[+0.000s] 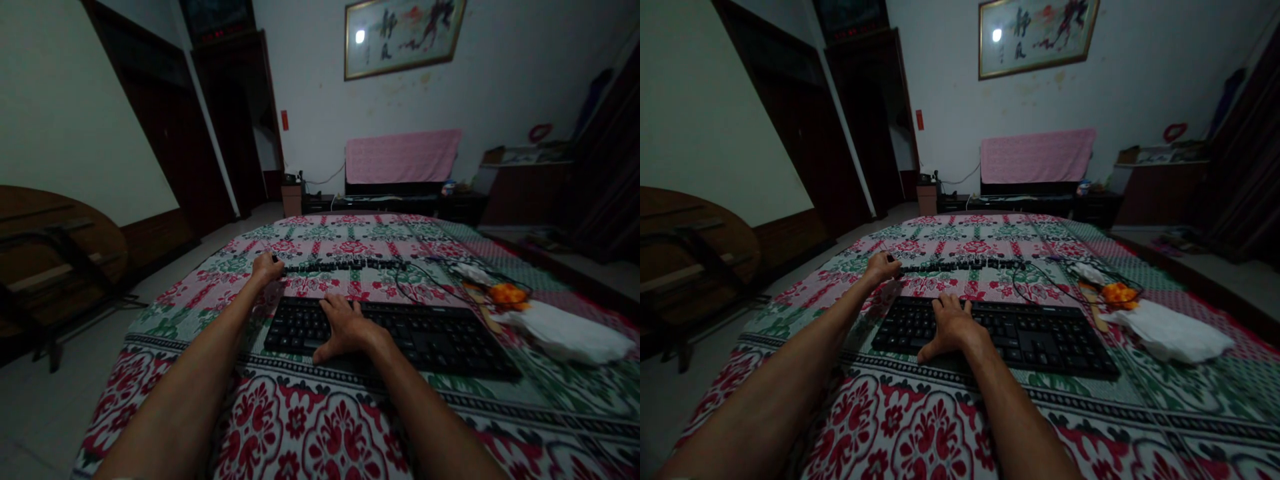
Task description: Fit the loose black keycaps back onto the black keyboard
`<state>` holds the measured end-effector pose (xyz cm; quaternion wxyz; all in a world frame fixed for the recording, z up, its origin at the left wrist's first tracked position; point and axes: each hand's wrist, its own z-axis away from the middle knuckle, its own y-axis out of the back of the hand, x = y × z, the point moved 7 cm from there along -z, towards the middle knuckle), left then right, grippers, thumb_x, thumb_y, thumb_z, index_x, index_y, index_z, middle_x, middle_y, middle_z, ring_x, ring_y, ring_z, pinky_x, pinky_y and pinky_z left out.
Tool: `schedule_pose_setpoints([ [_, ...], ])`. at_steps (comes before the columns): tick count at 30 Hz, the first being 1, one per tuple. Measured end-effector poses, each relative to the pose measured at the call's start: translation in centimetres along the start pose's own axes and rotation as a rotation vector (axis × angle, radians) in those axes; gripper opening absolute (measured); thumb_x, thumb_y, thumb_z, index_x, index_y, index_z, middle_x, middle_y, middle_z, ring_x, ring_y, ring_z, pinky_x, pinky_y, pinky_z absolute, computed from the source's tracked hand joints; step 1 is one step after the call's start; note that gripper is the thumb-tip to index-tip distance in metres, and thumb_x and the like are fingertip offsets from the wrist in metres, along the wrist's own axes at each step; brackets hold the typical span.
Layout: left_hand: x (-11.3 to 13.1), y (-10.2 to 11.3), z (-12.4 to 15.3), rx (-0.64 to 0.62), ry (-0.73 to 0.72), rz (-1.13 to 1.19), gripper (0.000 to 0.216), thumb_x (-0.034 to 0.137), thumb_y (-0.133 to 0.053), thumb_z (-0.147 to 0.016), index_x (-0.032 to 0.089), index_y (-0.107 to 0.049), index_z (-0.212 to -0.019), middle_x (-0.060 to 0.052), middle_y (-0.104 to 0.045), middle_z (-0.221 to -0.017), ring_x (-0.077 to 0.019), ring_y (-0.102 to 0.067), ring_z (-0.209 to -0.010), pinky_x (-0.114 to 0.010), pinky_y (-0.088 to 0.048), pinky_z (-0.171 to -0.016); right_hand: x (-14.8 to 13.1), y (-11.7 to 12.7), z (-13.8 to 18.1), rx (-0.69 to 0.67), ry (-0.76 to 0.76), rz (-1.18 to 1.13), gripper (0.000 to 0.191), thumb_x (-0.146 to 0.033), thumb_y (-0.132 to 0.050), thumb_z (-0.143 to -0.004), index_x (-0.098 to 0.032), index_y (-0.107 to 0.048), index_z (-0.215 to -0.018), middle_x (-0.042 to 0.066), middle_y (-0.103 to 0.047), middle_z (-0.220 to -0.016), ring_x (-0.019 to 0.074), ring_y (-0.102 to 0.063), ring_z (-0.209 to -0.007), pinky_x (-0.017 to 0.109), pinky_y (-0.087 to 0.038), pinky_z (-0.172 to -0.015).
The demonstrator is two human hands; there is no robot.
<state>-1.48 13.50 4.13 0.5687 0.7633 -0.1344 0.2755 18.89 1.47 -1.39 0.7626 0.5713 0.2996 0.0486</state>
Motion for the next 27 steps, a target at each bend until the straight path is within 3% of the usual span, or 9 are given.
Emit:
schedule_pose_setpoints([
  [5,-0.4,-1.0,0.9,-0.115,0.01,0.073,0.016,0.023,-0.052,-0.064,0.013,-0.059,-0.054,-0.005,-0.059,-0.048,-0.0138,-0.054,-0.045,-0.022,-0.038,-0.046,-0.4,0.6,0.5,-0.01,0.012,-0.049,0.114,-0.065,-0.066,-0.05,-0.014,-0.021,-0.141,0.016,-0.009,-0.149,0.0351,-0.001,-0.136,0.059,0.002,-0.104],
  [9,-1.1,-1.0,2.5,-0.127,0.052,0.328,0.018,0.029,-0.054,-0.063,0.013,-0.059,-0.058,-0.004,-0.059,-0.049,-0.0121,-0.052,-0.043,-0.021,-0.038,-0.043,-1.2,1.6,0.1,0.129,-0.005,-0.067,0.085,-0.061,-0.061,-0.063,-0.015,-0.039,-0.131,0.017,-0.032,-0.141,0.0334,-0.021,-0.131,0.058,-0.005,-0.104],
  [12,-1.6,-0.7,2.8,-0.079,0.048,0.355,0.019,0.03,-0.055,-0.061,0.013,-0.06,-0.057,-0.003,-0.057,-0.047,-0.0114,-0.05,-0.042,-0.02,-0.036,-0.042,-1.9,2.0,-1.7,0.217,-0.021,-0.046,0.061,-0.05,-0.06,-0.07,-0.017,-0.049,-0.121,0.015,-0.047,-0.129,0.0311,-0.035,-0.123,0.056,-0.016,-0.101],
  [19,-3.4,-0.7,1.9,-0.022,0.024,0.382,0.021,0.032,-0.053,-0.062,0.013,-0.062,-0.059,-0.003,-0.059,-0.05,-0.0123,-0.051,-0.044,-0.02,-0.035,-0.042,-2.5,3.5,-7.8,0.386,-0.003,-0.005,0.044,-0.041,-0.047,-0.081,-0.019,-0.053,-0.118,0.011,-0.057,-0.12,0.0254,-0.05,-0.113,0.041,-0.033,-0.095],
  [27,-4.9,-1.3,0.8,0.063,0.053,0.314,0.021,0.034,-0.053,-0.063,0.016,-0.064,-0.065,-0.004,-0.066,-0.06,-0.0148,-0.058,-0.053,-0.021,-0.038,-0.045,-0.6,2.3,-9.8,0.251,-0.065,0.084,0.033,-0.039,-0.042,-0.083,-0.019,-0.064,-0.098,0.011,-0.066,-0.103,0.0237,-0.059,-0.098,0.033,-0.042,-0.08],
])
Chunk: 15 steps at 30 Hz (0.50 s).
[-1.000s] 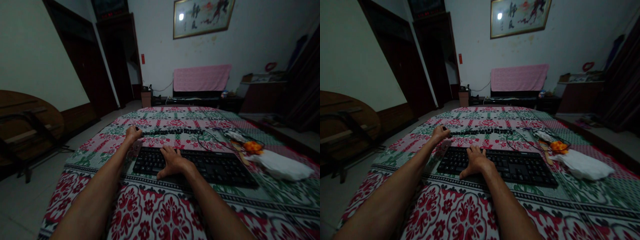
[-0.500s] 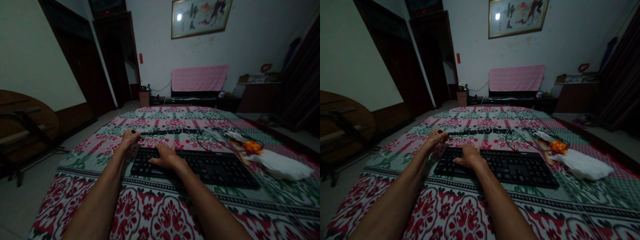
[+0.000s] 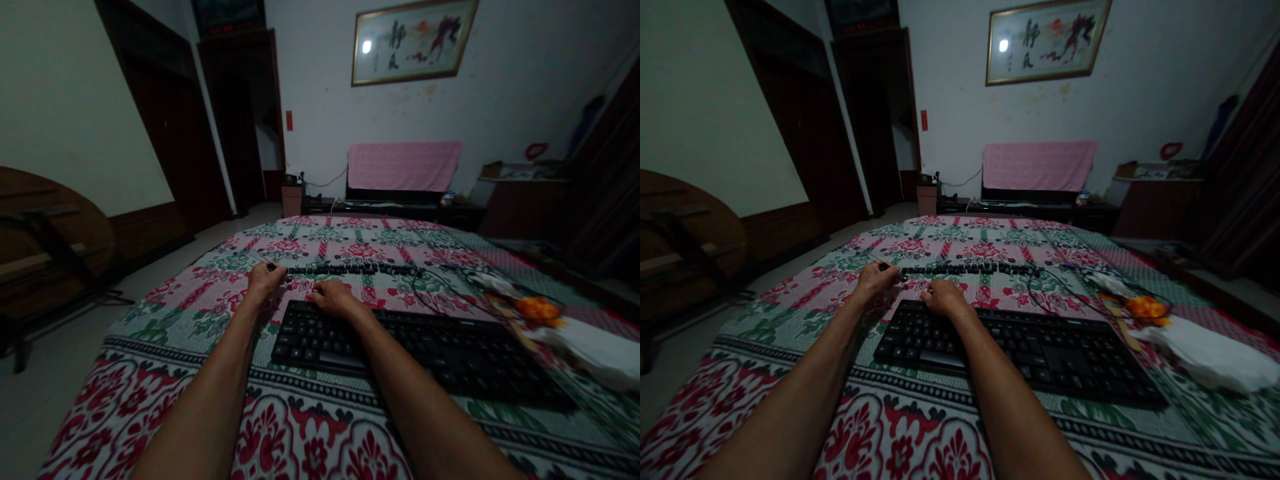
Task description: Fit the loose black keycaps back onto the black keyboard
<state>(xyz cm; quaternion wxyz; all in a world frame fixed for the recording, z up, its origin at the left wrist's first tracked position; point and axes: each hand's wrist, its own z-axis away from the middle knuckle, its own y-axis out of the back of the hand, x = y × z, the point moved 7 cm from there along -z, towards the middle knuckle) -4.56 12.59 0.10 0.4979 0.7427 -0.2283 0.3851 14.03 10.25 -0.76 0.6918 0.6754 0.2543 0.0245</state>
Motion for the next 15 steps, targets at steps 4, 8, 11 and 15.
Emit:
schedule_pose_setpoints([
  [4,1.2,-0.3,-0.4,-0.019,-0.029,0.004,0.02,0.034,-0.055,-0.065,0.015,-0.061,-0.067,-0.003,-0.064,-0.055,-0.014,-0.057,-0.05,-0.02,-0.039,-0.046,-0.4,0.6,0.3,-0.004,0.027,0.001,0.033,-0.037,-0.043,-0.082,-0.018,-0.065,-0.099,0.011,-0.066,-0.103,0.0232,-0.059,-0.098,0.031,-0.043,-0.079],
  [8,3.2,-1.5,0.3,-0.171,-0.035,0.038,0.018,0.033,-0.057,-0.066,0.015,-0.057,-0.063,-0.002,-0.06,-0.05,-0.0116,-0.053,-0.042,-0.02,-0.038,-0.043,-0.6,2.0,0.4,0.162,0.02,-0.073,0.038,-0.034,-0.048,-0.08,-0.019,-0.059,-0.114,0.008,-0.065,-0.11,0.0211,-0.058,-0.102,0.028,-0.042,-0.084],
  [11,4.7,-1.7,1.2,-0.209,-0.054,0.141,0.019,0.033,-0.057,-0.066,0.015,-0.056,-0.063,0.0,-0.057,-0.048,-0.0102,-0.051,-0.04,-0.02,-0.038,-0.042,-0.6,2.6,0.4,0.261,0.024,-0.118,0.041,-0.031,-0.052,-0.079,-0.018,-0.057,-0.117,0.008,-0.066,-0.108,0.0196,-0.059,-0.1,0.027,-0.041,-0.085],
  [15,5.8,-2.2,2.4,-0.274,-0.076,0.165,0.02,0.033,-0.056,-0.065,0.014,-0.055,-0.057,0.0,-0.054,-0.044,-0.0093,-0.047,-0.036,-0.02,-0.036,-0.039,-0.7,2.9,0.5,0.296,0.045,-0.153,0.035,-0.028,-0.055,-0.076,-0.019,-0.062,-0.109,0.005,-0.068,-0.1,0.0182,-0.062,-0.091,0.025,-0.043,-0.079],
])
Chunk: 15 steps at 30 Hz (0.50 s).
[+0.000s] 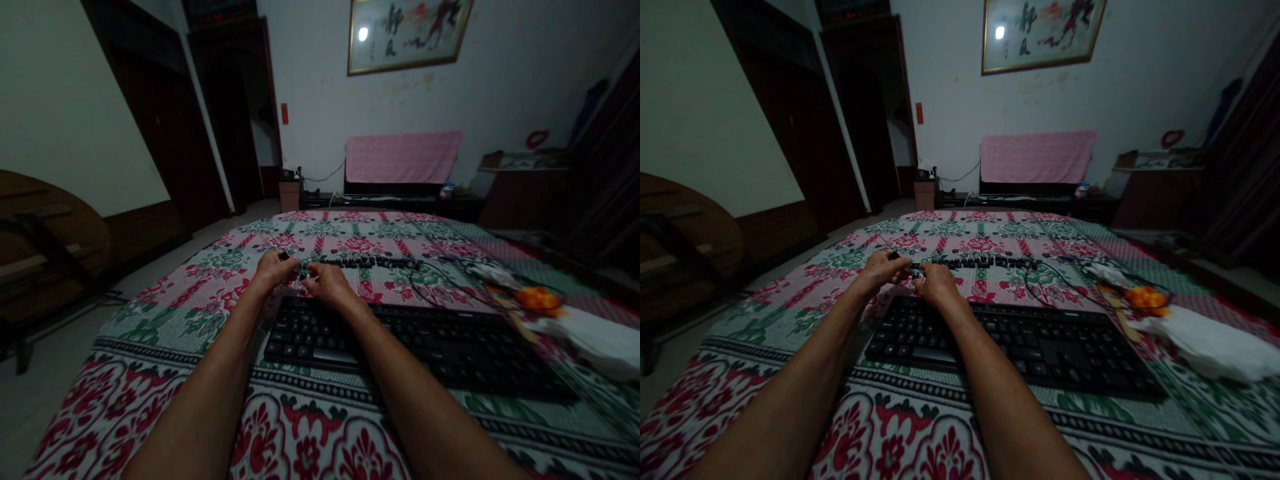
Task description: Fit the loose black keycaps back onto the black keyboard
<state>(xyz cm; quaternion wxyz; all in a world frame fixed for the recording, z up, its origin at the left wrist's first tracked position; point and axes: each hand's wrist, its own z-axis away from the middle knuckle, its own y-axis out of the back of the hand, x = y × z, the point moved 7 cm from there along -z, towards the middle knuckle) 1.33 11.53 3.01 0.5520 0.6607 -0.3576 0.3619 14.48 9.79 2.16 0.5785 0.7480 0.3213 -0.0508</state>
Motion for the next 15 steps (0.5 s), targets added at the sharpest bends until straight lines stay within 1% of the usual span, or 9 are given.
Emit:
schedule_pose_setpoints([
  [4,0.7,-0.3,0.5,-0.014,-0.003,0.043,0.019,0.032,-0.057,-0.063,0.014,-0.056,-0.059,-0.002,-0.058,-0.049,-0.0111,-0.052,-0.04,-0.021,-0.039,-0.041,-0.2,0.3,0.1,-0.008,0.024,-0.037,0.024,-0.023,-0.054,-0.075,-0.02,-0.068,-0.095,0.003,-0.07,-0.091,0.016,-0.063,-0.085,0.022,-0.043,-0.074],
  [6,1.0,-0.4,0.6,-0.02,0.008,0.066,0.018,0.032,-0.058,-0.063,0.014,-0.056,-0.061,-0.003,-0.06,-0.051,-0.0117,-0.053,-0.042,-0.021,-0.041,-0.042,-0.4,0.5,0.1,-0.005,0.033,-0.057,0.024,-0.023,-0.054,-0.075,-0.02,-0.069,-0.094,0.003,-0.071,-0.09,0.0159,-0.063,-0.083,0.022,-0.043,-0.073],
  [8,1.1,-0.4,0.7,-0.016,0.021,0.088,0.018,0.032,-0.059,-0.063,0.014,-0.055,-0.063,-0.003,-0.06,-0.052,-0.0125,-0.055,-0.044,-0.022,-0.042,-0.043,-0.3,0.6,0.0,-0.005,0.01,-0.074,0.025,-0.024,-0.055,-0.074,-0.02,-0.069,-0.094,0.003,-0.071,-0.089,0.016,-0.063,-0.082,0.022,-0.043,-0.073],
  [11,1.3,-0.6,0.8,-0.013,-0.001,0.121,0.019,0.032,-0.06,-0.063,0.014,-0.055,-0.065,-0.004,-0.062,-0.055,-0.0133,-0.057,-0.047,-0.022,-0.043,-0.045,0.8,0.1,-0.4,-0.052,-0.141,-0.147,0.021,-0.024,-0.056,-0.072,-0.02,-0.07,-0.087,0.001,-0.071,-0.081,0.015,-0.063,-0.078,0.021,-0.044,-0.069],
  [13,1.6,-0.6,0.8,-0.012,-0.038,0.138,0.02,0.033,-0.06,-0.062,0.013,-0.056,-0.065,-0.004,-0.063,-0.057,-0.0133,-0.058,-0.05,-0.022,-0.044,-0.046,1.6,-0.5,-0.5,-0.091,-0.254,-0.255,0.018,-0.024,-0.054,-0.073,-0.019,-0.07,-0.081,0.0,-0.07,-0.075,0.0133,-0.063,-0.073,0.02,-0.044,-0.064],
  [15,1.8,-0.6,0.8,-0.005,-0.062,0.151,0.021,0.033,-0.06,-0.061,0.013,-0.055,-0.063,-0.005,-0.063,-0.058,-0.0132,-0.058,-0.05,-0.022,-0.044,-0.046,2.0,-1.0,-0.5,-0.108,-0.322,-0.397,0.02,-0.024,-0.052,-0.075,-0.018,-0.069,-0.083,0.0,-0.07,-0.073,0.0117,-0.063,-0.068,0.019,-0.044,-0.06],
])
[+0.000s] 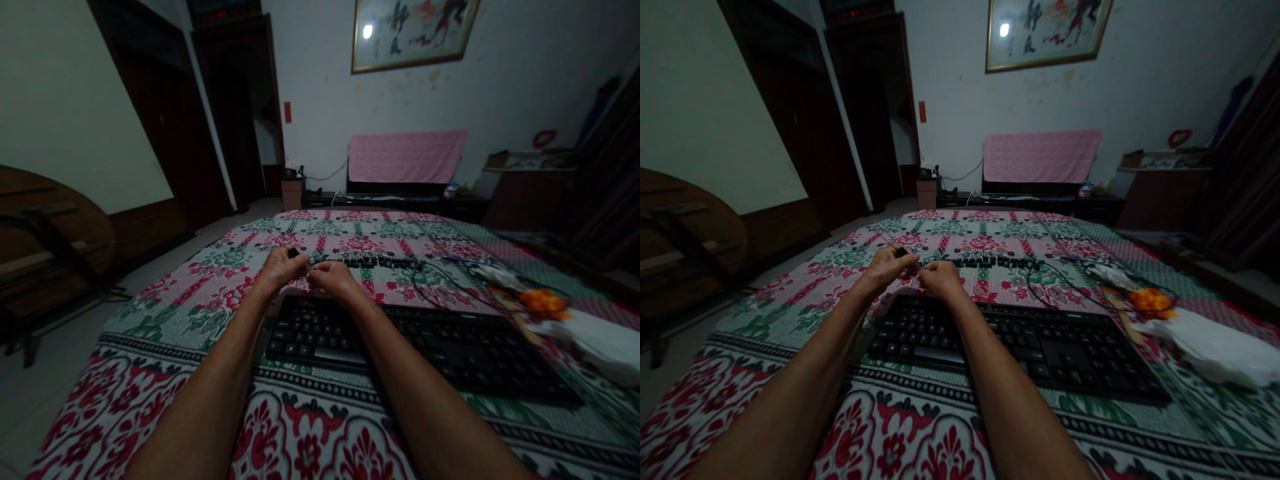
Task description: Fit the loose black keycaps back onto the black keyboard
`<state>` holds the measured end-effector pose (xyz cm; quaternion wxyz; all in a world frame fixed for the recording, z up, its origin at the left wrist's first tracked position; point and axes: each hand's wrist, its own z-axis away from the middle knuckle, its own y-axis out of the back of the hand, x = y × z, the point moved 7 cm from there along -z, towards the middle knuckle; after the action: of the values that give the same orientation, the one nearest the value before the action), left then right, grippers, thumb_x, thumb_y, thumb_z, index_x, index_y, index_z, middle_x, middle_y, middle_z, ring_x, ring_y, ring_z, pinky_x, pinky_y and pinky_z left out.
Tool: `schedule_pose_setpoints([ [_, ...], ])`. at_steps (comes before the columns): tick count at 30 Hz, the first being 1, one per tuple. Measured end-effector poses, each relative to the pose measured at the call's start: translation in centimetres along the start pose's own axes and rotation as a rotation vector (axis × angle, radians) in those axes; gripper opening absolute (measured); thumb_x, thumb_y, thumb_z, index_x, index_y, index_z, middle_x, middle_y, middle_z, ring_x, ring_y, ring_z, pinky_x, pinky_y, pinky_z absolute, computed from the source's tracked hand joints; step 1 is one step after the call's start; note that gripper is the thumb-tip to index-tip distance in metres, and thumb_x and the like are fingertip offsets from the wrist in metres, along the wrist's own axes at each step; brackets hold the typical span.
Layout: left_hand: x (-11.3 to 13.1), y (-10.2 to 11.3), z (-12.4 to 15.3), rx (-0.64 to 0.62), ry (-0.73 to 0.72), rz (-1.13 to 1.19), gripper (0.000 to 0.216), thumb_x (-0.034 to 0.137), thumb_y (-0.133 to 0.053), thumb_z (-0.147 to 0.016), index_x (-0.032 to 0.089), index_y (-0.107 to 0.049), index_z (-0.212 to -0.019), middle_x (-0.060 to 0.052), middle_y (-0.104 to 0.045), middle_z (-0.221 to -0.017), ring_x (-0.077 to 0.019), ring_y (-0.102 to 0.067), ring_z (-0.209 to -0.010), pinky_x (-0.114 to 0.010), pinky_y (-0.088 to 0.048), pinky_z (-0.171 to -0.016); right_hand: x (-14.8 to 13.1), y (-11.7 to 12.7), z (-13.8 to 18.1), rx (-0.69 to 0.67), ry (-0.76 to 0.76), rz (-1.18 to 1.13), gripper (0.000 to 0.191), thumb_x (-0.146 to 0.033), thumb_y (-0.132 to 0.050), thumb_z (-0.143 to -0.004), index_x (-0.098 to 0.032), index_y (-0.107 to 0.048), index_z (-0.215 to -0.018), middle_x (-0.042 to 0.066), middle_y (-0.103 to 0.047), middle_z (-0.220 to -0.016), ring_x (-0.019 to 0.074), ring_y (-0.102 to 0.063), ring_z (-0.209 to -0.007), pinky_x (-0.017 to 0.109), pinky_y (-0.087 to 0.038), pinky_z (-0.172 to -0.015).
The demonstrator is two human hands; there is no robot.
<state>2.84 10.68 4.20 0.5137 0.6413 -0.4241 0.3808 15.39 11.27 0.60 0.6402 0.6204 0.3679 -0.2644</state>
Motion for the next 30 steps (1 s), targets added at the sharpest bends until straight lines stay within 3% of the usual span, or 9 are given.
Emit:
schedule_pose_setpoints([
  [4,0.0,-0.1,0.0,-0.003,0.005,0.011,0.021,0.033,-0.06,-0.061,0.013,-0.055,-0.062,-0.005,-0.062,-0.055,-0.0126,-0.056,-0.047,-0.022,-0.043,-0.045,0.3,-0.2,0.3,-0.007,-0.065,-0.206,0.023,-0.022,-0.054,-0.074,-0.016,-0.065,-0.093,0.001,-0.069,-0.071,0.0102,-0.062,-0.062,0.017,-0.043,-0.053],
  [8,-0.5,0.4,-0.5,0.064,0.006,-0.004,0.021,0.034,-0.059,-0.063,0.013,-0.056,-0.065,-0.004,-0.063,-0.057,-0.0142,-0.059,-0.05,-0.023,-0.045,-0.048,-0.4,-0.4,0.8,-0.056,-0.061,-0.215,0.015,-0.015,-0.055,-0.071,-0.014,-0.066,-0.081,0.001,-0.067,-0.065,0.0099,-0.061,-0.059,0.016,-0.041,-0.048],
  [14,-1.0,1.8,-1.2,0.171,-0.058,-0.194,0.02,0.033,-0.054,-0.068,0.014,-0.059,-0.073,-0.003,-0.063,-0.055,-0.0147,-0.059,-0.052,-0.023,-0.043,-0.05,0.0,-0.1,0.5,-0.021,-0.167,-0.383,0.036,-0.011,-0.061,-0.065,-0.013,-0.058,-0.101,0.0,-0.066,-0.063,0.0113,-0.062,-0.057,0.016,-0.041,-0.045],
  [16,-0.9,1.7,-1.0,0.12,-0.078,-0.236,0.019,0.03,-0.054,-0.068,0.015,-0.059,-0.077,-0.001,-0.061,-0.054,-0.0134,-0.057,-0.05,-0.022,-0.042,-0.049,0.2,-0.2,0.4,-0.026,-0.179,-0.414,0.033,-0.01,-0.06,-0.066,-0.014,-0.059,-0.098,-0.001,-0.065,-0.062,0.0108,-0.061,-0.055,0.016,-0.04,-0.043],
  [21,-0.3,0.1,-0.2,-0.146,-0.2,-0.224,0.028,0.03,-0.058,-0.067,0.015,-0.062,-0.09,0.002,-0.058,-0.062,-0.0093,-0.052,-0.05,-0.02,-0.039,-0.05,0.0,0.2,0.8,-0.002,-0.167,-0.504,0.015,-0.01,-0.056,-0.07,-0.012,-0.06,-0.084,0.0,-0.064,-0.061,0.0092,-0.06,-0.054,0.015,-0.036,-0.04],
  [26,0.3,-0.4,0.2,-0.211,-0.304,-0.459,0.033,0.038,-0.061,-0.067,0.019,-0.069,-0.093,0.001,-0.06,-0.063,-0.0113,-0.052,-0.058,-0.02,-0.038,-0.055,-0.9,0.4,1.8,-0.08,-0.158,-0.603,0.009,-0.013,-0.053,-0.077,-0.012,-0.06,-0.082,-0.001,-0.061,-0.057,0.0068,-0.058,-0.051,0.013,-0.038,-0.042],
  [30,1.3,-0.4,0.4,-0.177,-0.352,-0.582,0.029,0.037,-0.059,-0.07,0.021,-0.07,-0.091,-0.001,-0.067,-0.077,-0.0143,-0.058,-0.072,-0.021,-0.04,-0.065,-1.0,0.5,2.1,-0.099,-0.158,-0.623,0.011,-0.014,-0.051,-0.08,-0.011,-0.061,-0.083,0.0,-0.06,-0.056,0.0063,-0.057,-0.05,0.013,-0.04,-0.044],
])
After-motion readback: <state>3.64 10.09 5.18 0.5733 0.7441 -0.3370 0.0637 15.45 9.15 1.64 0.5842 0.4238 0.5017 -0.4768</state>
